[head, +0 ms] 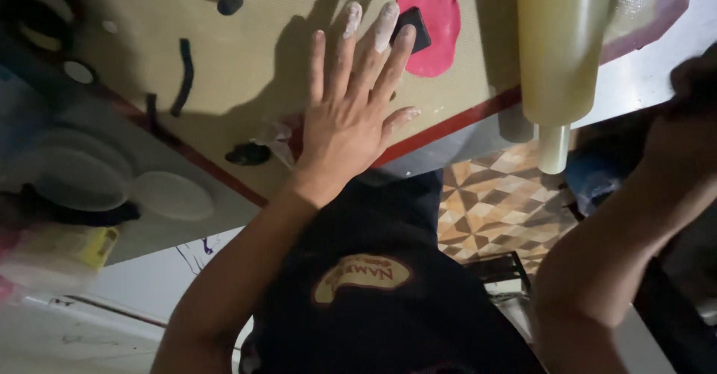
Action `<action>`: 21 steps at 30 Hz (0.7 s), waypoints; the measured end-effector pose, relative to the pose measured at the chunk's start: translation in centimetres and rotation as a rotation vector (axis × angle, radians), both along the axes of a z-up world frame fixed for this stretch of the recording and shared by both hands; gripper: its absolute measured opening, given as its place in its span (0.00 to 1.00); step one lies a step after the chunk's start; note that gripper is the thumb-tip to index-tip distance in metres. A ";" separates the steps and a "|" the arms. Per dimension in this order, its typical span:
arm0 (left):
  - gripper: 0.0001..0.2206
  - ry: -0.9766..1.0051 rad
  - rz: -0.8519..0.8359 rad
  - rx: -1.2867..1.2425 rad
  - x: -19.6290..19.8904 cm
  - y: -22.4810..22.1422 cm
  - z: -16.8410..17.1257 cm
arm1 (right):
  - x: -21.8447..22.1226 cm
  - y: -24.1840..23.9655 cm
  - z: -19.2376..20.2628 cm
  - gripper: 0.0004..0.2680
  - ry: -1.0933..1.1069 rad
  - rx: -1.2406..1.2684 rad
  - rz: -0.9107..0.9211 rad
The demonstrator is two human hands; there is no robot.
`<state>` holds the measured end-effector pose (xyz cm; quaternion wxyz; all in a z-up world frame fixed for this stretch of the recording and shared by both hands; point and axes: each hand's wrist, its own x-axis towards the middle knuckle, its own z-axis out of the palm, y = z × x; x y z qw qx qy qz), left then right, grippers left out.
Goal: The person presses a black tool into a ball of pink fondant, flattens the fondant by hand, and rolls it flat with a rolling pin. They cut and trim pieces of the pink material with a knife, arrange the cut pieces on the mat, and handle long black strips of material on the work table.
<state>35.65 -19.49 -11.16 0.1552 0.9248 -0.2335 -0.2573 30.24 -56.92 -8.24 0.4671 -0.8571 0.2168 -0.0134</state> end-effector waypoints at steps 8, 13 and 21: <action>0.45 -0.005 -0.030 -0.075 -0.1 0.6 -0.9 | -0.2 16.7 1.6 0.04 0.106 0.203 0.103; 0.43 -0.041 0.016 -0.185 -0.9 1.4 -2.8 | 1.8 18.2 -2.1 0.02 0.042 -0.219 0.325; 0.41 -0.016 -0.020 -0.123 -0.4 1.6 -2.4 | 3.2 17.5 -3.5 0.08 -0.034 -0.297 0.501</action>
